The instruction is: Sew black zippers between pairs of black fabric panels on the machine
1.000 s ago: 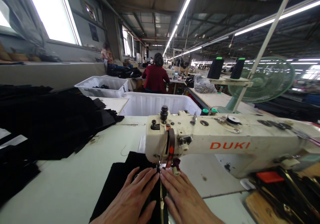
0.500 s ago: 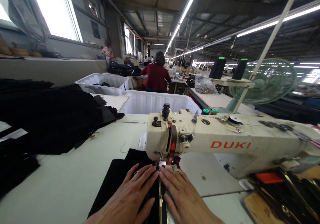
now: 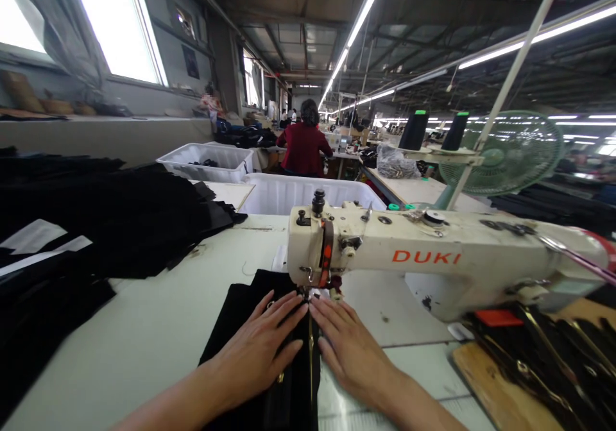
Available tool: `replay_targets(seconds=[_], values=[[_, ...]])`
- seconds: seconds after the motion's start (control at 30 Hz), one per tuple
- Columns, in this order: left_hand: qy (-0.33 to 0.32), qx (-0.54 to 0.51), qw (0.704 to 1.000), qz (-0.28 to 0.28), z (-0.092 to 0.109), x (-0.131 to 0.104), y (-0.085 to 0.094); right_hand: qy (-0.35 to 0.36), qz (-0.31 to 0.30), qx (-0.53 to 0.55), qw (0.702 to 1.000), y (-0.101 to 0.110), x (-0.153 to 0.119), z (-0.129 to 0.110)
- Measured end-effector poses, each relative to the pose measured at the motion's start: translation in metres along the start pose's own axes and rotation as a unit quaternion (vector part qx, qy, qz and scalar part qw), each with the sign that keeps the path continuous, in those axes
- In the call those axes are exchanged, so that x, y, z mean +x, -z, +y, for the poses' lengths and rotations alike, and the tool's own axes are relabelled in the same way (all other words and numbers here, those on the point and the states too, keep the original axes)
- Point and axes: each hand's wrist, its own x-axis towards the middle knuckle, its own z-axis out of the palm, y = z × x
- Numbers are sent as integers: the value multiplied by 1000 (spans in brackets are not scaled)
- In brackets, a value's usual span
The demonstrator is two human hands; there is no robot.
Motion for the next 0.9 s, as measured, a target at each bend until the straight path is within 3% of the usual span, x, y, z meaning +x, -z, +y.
replay_targets(seconds=[0.13,0.2,0.33,0.43,0.5,0.57,0.63,0.77,0.83,0.9], values=[[-37,15,999,-9,36,-31,14,-33,49,40,997,17,-18,-20],[-67,28,997,20,57,-53,14,-57,68,84,993,21,-37,-35],[-62,4,993,97,71,-82,0,0,16,128,992,0,-75,-63],[33,-133,985,105,59,-86,3,14,20,116,993,-22,-85,-74],[143,-248,953,101,50,-82,17,-2,34,122,992,-25,-83,-79],[232,-335,908,93,46,-76,36,-17,60,151,987,-15,-77,-80],[272,-374,883,85,46,-69,53,-49,100,224,968,4,-72,-75],[251,-379,889,55,49,-57,71,-141,169,378,899,49,-63,-49],[219,-388,894,38,49,-55,72,-139,160,389,896,62,-61,-39],[197,-384,901,33,48,-56,68,-104,131,364,916,63,-62,-40]])
